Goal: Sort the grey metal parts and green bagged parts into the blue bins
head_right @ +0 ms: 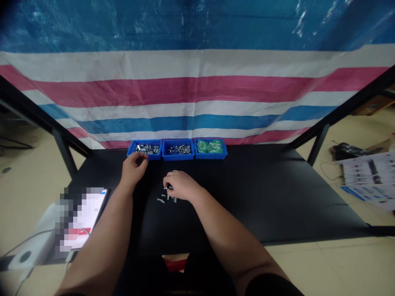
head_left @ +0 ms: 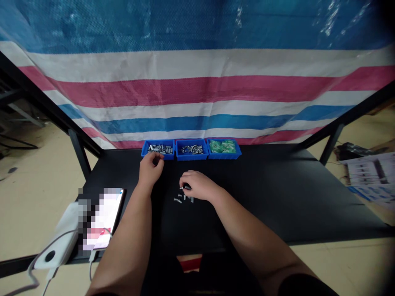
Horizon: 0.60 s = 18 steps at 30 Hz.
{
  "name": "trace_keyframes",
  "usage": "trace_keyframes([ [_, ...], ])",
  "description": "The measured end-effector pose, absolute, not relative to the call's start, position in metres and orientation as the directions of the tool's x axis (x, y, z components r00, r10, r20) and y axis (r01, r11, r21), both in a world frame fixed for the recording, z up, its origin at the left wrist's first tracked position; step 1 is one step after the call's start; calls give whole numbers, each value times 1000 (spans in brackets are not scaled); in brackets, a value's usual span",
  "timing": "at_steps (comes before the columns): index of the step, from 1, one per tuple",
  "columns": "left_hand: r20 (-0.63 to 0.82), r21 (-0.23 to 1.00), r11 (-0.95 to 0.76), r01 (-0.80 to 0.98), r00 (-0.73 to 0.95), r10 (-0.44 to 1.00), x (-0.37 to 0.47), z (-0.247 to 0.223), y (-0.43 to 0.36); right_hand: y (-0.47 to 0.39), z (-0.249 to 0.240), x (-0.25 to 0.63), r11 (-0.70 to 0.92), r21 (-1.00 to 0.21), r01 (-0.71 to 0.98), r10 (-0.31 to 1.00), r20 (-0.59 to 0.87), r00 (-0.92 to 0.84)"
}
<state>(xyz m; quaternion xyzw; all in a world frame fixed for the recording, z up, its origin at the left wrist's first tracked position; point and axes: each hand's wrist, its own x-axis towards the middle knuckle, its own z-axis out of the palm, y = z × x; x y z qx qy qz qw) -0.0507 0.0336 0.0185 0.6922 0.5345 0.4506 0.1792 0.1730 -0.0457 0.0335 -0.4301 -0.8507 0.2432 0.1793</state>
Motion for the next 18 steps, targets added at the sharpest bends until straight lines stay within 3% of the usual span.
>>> trace_keyframes([
  [7,443,733,-377,567,24,896,-51,18,35,-41,34,189,348,-745,570,892,76,-445],
  [13,436,732,-371,571,25,900,-51,19,35,-31,23,205,253,-811,527,918,29,-396],
  [16,429,736,-366,570,26,903,-51,18,35,-25,18,206,243,-872,424,950,127,-284],
  [18,429,735,-367,570,29,903,-51,18,35,-21,16,204,243,-934,263,968,218,-120],
])
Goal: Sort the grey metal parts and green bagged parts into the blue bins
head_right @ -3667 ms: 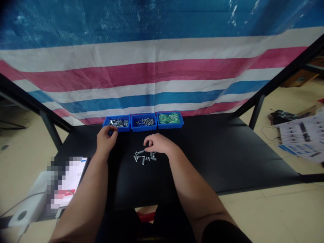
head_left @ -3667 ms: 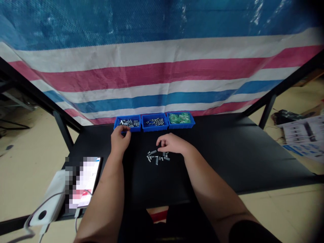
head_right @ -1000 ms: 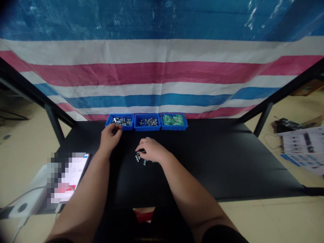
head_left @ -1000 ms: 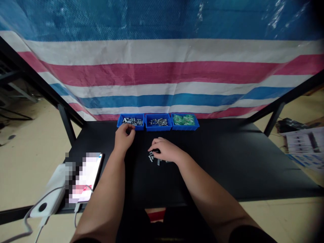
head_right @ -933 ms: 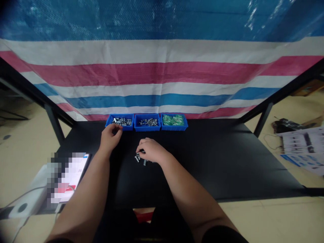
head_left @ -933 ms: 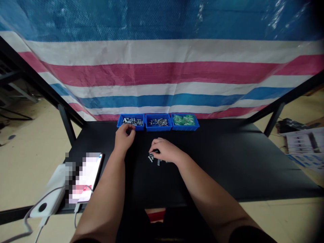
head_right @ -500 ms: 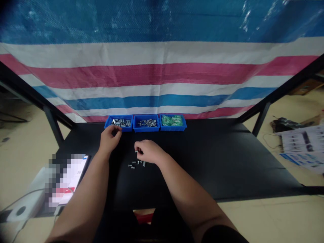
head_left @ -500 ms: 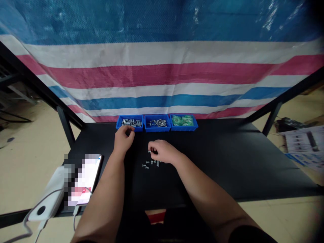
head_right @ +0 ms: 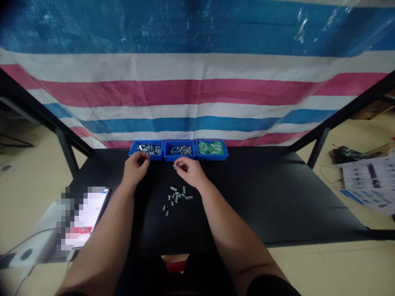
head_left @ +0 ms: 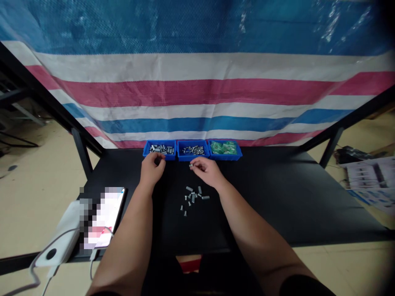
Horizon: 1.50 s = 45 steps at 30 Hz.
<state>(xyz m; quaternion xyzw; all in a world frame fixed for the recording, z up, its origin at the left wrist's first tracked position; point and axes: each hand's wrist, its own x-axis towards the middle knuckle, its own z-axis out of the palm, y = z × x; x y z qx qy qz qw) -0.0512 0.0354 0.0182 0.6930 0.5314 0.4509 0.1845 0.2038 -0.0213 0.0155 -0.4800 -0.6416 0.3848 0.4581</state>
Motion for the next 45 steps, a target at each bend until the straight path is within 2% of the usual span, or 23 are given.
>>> trace_keyframes([
  [3,429,733,-367,573,29,903,-52,19,35,-16,13,199,261,-965,27,957,263,119],
  [5,428,735,-365,572,27,903,-52,20,35,-13,11,196,268,-963,-16,946,260,192],
  [7,427,736,-363,572,25,904,-52,21,34,-13,10,196,260,-965,20,947,259,187],
  [10,425,734,-362,574,28,905,-52,20,35,-18,14,199,237,-950,203,960,261,102],
  [12,424,734,-363,574,29,905,-52,19,35,-24,21,204,239,-901,361,970,235,-56],
  [15,426,737,-366,568,29,904,-51,19,35,-34,36,209,272,-812,516,912,48,-407],
  [18,433,735,-375,564,34,901,-51,20,34,-44,47,204,265,-771,579,790,-171,-589],
  [20,435,733,-377,566,37,900,-51,20,34,-49,50,197,292,-743,602,751,-212,-625],
  [24,417,733,-360,577,37,908,-50,22,33,-54,45,181,413,-635,653,784,-117,-610],
  [32,432,720,-379,582,52,901,-50,21,34,-57,45,171,482,-521,704,806,-51,-589],
  [34,427,724,-374,579,50,903,-51,21,34,-59,50,173,500,-552,667,791,-22,-611],
  [36,420,729,-367,578,46,906,-50,22,34,-59,53,177,483,-638,599,784,12,-620],
  [39,417,725,-364,585,48,908,-50,22,33,-55,52,183,373,-773,513,831,33,-555],
  [41,419,722,-363,589,45,907,-50,23,33,-48,45,186,296,-836,462,894,72,-442],
  [45,430,724,-372,581,42,902,-50,22,33,-31,26,188,196,-950,242,979,202,3],
])
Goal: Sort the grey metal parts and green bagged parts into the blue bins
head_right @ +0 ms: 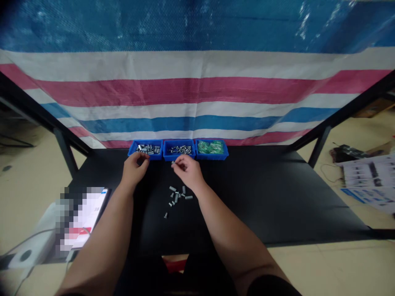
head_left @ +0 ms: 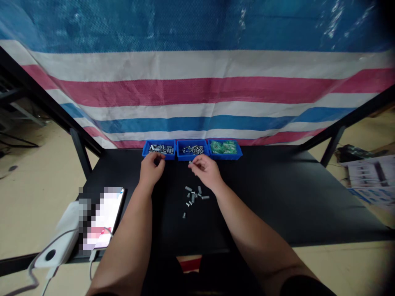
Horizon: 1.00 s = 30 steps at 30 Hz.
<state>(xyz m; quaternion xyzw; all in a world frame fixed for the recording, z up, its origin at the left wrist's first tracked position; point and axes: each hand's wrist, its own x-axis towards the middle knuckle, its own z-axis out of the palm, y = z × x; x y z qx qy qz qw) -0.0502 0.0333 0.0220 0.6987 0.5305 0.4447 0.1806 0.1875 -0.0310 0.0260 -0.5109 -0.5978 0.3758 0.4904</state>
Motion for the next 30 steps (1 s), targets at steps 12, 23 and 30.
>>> trace_keyframes([
  [12,431,727,-370,578,37,902,-50,22,33,-39,38,195,338,-786,518,913,141,-382],
  [23,421,731,-359,580,30,907,-51,21,34,-66,65,180,484,-584,652,678,-220,-701],
  [30,434,720,-379,581,49,900,-49,22,33,-86,69,160,362,-369,856,783,-378,-494],
])
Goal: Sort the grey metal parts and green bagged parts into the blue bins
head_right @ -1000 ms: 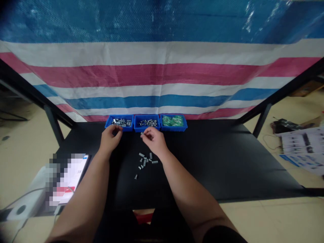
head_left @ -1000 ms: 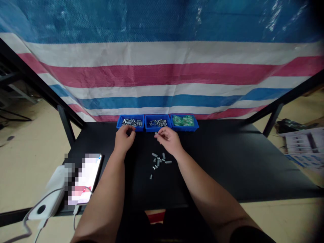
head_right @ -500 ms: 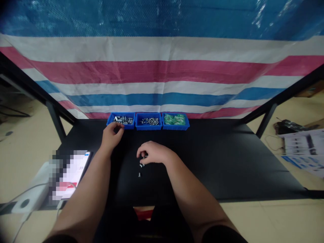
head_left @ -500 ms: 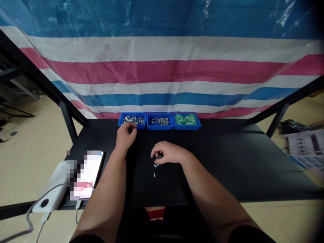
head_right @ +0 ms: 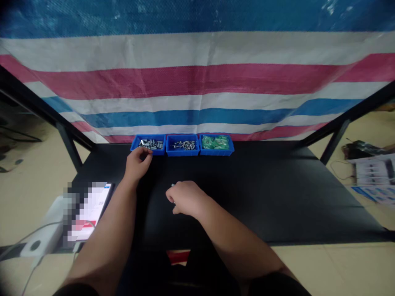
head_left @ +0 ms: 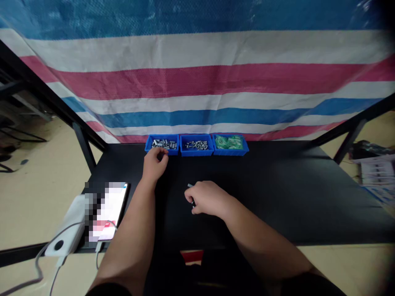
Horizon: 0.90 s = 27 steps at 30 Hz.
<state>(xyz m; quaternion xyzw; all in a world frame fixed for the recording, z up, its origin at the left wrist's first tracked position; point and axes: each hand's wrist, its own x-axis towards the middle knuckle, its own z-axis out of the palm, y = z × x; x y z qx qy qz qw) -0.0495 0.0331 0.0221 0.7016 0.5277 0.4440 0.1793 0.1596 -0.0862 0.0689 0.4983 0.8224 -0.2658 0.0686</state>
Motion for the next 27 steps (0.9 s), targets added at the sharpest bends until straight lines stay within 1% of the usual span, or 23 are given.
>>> trace_keyframes([
  [3,423,724,-366,585,44,905,-49,21,33,-85,67,156,360,-358,862,817,-325,-476],
  [5,416,724,-362,587,47,908,-49,20,33,-82,66,156,315,-372,873,854,-291,-432],
  [8,413,720,-362,592,53,909,-50,19,34,-74,60,158,219,-430,876,907,-242,-345],
  [11,415,720,-363,592,51,908,-50,19,34,-65,48,160,169,-495,852,952,-141,-271],
  [16,413,730,-355,584,37,910,-50,18,34,-52,36,171,180,-561,808,976,-3,-220],
  [18,415,733,-356,580,34,909,-50,19,34,-50,39,178,221,-556,801,973,68,-221],
  [20,420,732,-362,577,35,907,-50,19,34,-50,43,184,302,-526,795,953,139,-270],
  [21,424,732,-366,575,37,905,-50,19,34,-51,43,186,355,-511,783,934,151,-324],
  [22,426,731,-370,573,39,904,-50,19,34,-52,42,187,406,-504,763,909,138,-393],
  [24,427,731,-373,572,44,903,-50,18,35,-55,35,185,475,-507,719,851,56,-523],
  [26,418,731,-366,576,46,907,-50,18,35,-57,25,180,488,-512,707,813,-28,-582],
  [27,413,731,-361,579,46,910,-50,18,35,-57,20,178,486,-513,708,807,-47,-588],
])
